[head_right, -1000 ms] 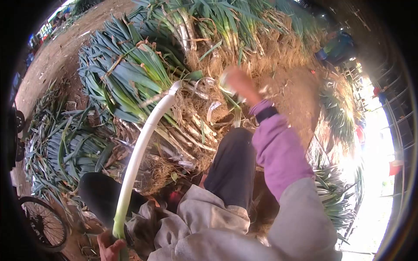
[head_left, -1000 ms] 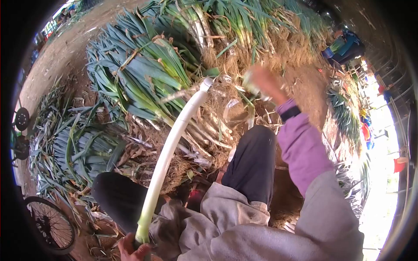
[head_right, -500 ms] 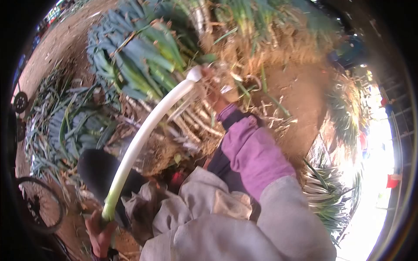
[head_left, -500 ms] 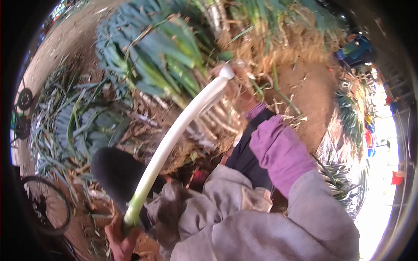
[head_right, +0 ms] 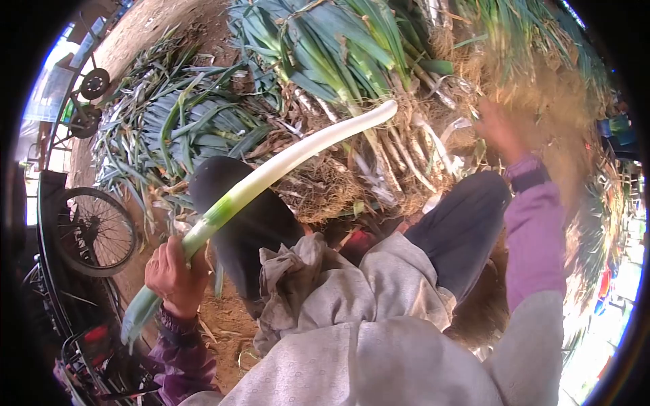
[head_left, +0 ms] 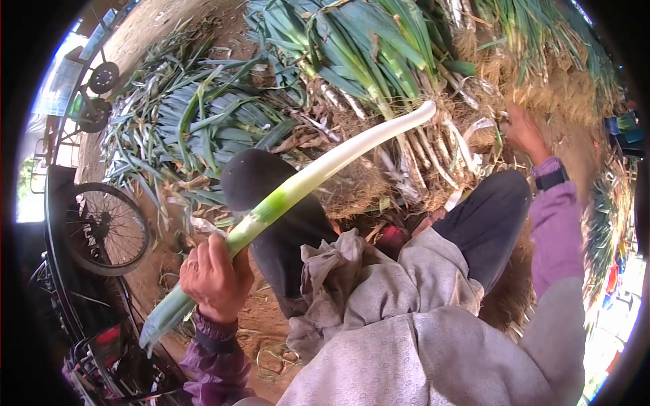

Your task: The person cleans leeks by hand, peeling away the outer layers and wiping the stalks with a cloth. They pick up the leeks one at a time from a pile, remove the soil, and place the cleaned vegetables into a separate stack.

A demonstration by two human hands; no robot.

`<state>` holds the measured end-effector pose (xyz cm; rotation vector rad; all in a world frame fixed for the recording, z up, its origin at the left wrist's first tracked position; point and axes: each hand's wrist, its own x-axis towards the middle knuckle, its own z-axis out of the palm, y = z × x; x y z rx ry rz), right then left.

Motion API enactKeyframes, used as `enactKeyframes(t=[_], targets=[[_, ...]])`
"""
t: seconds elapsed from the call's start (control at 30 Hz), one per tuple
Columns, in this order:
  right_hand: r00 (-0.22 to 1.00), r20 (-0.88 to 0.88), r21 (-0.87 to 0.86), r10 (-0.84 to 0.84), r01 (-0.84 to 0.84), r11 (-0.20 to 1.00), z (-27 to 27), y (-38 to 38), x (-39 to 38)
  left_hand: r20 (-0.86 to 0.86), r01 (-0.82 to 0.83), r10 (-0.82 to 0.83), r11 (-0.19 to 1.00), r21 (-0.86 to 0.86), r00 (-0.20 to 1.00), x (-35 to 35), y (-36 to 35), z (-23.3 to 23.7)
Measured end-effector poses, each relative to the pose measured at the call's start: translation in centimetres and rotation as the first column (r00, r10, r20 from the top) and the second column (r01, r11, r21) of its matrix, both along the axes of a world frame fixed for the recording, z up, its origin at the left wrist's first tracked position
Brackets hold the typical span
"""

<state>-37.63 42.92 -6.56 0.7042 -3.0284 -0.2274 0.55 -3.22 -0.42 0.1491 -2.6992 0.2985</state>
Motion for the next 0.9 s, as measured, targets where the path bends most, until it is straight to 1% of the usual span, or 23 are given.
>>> enactKeyframes(t=[0.03, 0.07, 0.1, 0.13, 0.17, 0.2, 0.23, 0.27, 0.33, 0.43, 0.53, 0.57, 0.67, 0.77, 0.87, 0.9], targets=[[0.992, 0.005, -0.036, -0.127, 0.127, 0.991, 2.7, -4.9, 2.5, 0.034, -0.012, 0.013, 0.999, -0.042, 0.999, -0.4, 0.1, 0.5], [0.996, -0.026, -0.270, -0.089, 0.079, 0.960, 3.4, -7.6, 4.6, 0.026, 0.000, 0.002, 0.997, -0.077, 1.000, -0.6, 0.3, 0.8], [0.995, -0.069, -0.484, -0.067, 0.025, 0.875, 3.9, -9.7, 6.4, 0.015, 0.017, -0.016, 0.994, -0.109, 1.000, -1.0, 0.5, 1.1], [0.978, -0.173, -0.624, 0.120, -0.203, 0.755, 3.7, -11.5, 7.7, -0.003, 0.037, -0.037, 0.990, -0.139, 0.999, -1.6, 0.9, 1.2], [0.966, -0.130, -0.720, 0.224, -0.247, 0.649, 4.1, -14.4, 10.2, -0.021, 0.043, -0.047, 0.981, -0.187, 0.999, -2.1, 1.4, 1.5], [0.866, -0.306, -0.763, 0.394, -0.471, 0.443, 4.8, -17.2, 12.4, -0.040, 0.068, -0.079, 0.973, -0.223, 0.996, -2.5, 1.8, 1.6], [0.818, -0.211, -0.755, 0.535, -0.484, 0.443, 5.7, -19.1, 14.5, -0.053, 0.090, -0.107, 0.962, -0.259, 0.993, -2.8, 2.0, 1.8], [0.771, -0.255, -0.746, 0.584, -0.541, 0.388, 7.0, -21.0, 16.5, -0.065, 0.108, -0.133, 0.950, -0.294, 0.989, -3.0, 2.4, 2.0], [0.686, -0.276, -0.691, 0.673, -0.629, 0.357, 8.0, -23.5, 18.9, -0.043, 0.128, -0.150, 0.937, -0.324, 0.988, -3.2, 3.1, 2.7], [0.675, -0.360, -0.668, 0.644, -0.668, 0.327, 7.7, -25.4, 21.0, -0.008, 0.138, -0.148, 0.941, -0.310, 0.989, -3.1, 3.8, 3.3], [0.599, -0.482, -0.498, 0.639, -0.788, 0.362, 6.1, -26.0, 21.4, 0.039, 0.100, -0.096, 0.989, -0.105, 0.995, -3.2, 4.1, 3.8], [0.555, -0.529, -0.368, 0.642, -0.832, 0.416, 6.4, -25.7, 21.6, 0.074, 0.067, -0.062, 0.996, -0.063, 0.995, -3.0, 4.0, 3.8], [0.511, -0.574, -0.350, 0.640, -0.859, 0.373, 5.7, -25.7, 21.6, 0.094, 0.104, -0.109, 0.993, 0.054, 0.990, -3.1, 3.8, 3.8], [0.485, -0.535, -0.243, 0.692, -0.873, 0.424, 6.2, -25.3, 22.1, 0.102, 0.123, -0.129, 0.990, 0.066, 0.986, -3.4, 4.4, 4.2], [0.459, -0.536, -0.228, 0.709, -0.887, 0.402, 6.4, -25.0, 21.7, 0.122, 0.125, -0.131, 0.990, 0.059, 0.984, -3.6, 4.7, 4.2], [0.472, -0.517, -0.221, 0.714, -0.880, 0.421, 6.4, -24.9, 21.7, 0.123, 0.131, -0.137, 0.990, 0.057, 0.983, -3.7, 4.8, 4.1]])
